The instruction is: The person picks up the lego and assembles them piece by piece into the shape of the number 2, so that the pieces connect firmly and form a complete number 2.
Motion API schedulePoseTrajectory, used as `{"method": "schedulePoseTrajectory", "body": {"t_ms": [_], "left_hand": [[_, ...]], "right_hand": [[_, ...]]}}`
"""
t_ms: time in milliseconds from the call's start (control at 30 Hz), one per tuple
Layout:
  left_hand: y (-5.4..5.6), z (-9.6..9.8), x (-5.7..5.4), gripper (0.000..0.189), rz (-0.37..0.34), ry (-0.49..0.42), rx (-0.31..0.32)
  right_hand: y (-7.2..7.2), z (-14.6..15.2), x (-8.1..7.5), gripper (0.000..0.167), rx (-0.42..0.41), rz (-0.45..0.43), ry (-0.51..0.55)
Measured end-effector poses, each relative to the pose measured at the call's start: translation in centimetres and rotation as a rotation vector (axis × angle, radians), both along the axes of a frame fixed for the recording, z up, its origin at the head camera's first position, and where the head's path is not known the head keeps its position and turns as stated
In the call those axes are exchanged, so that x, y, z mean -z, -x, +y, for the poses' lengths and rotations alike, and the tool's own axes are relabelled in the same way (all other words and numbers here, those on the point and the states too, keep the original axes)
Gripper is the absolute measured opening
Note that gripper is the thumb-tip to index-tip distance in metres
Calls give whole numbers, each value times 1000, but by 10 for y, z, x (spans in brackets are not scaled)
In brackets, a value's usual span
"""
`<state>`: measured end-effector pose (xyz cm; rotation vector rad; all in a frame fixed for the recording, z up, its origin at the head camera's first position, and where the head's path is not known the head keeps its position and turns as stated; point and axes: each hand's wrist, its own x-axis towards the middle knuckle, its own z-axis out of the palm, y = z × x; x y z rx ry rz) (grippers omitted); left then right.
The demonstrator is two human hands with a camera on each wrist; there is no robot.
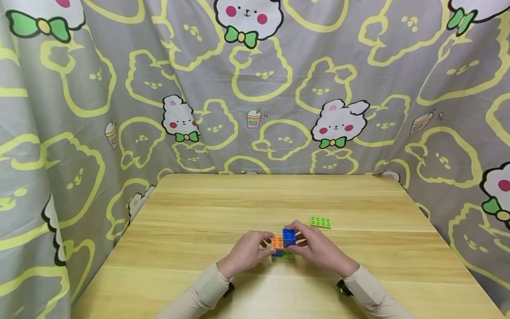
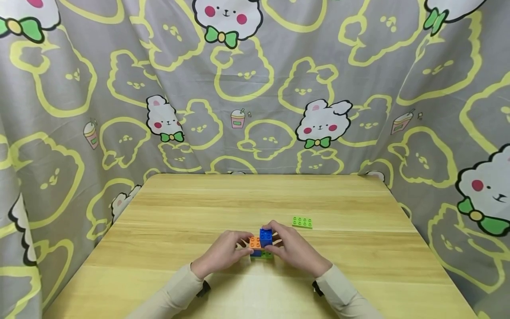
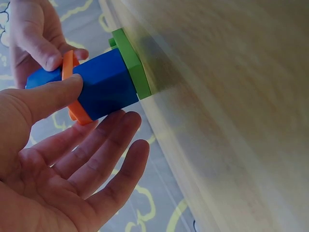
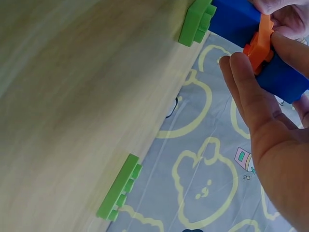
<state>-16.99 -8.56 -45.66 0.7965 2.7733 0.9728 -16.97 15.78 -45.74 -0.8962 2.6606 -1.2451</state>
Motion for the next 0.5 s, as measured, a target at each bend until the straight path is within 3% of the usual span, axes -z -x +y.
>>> {"method": "schedulePoseTrajectory", "body": {"t_ms": [500], "left_hand": [[1, 1, -1, 35, 1, -8, 0]], "right_hand": [[1, 2, 1, 37, -14, -4, 33]]}}
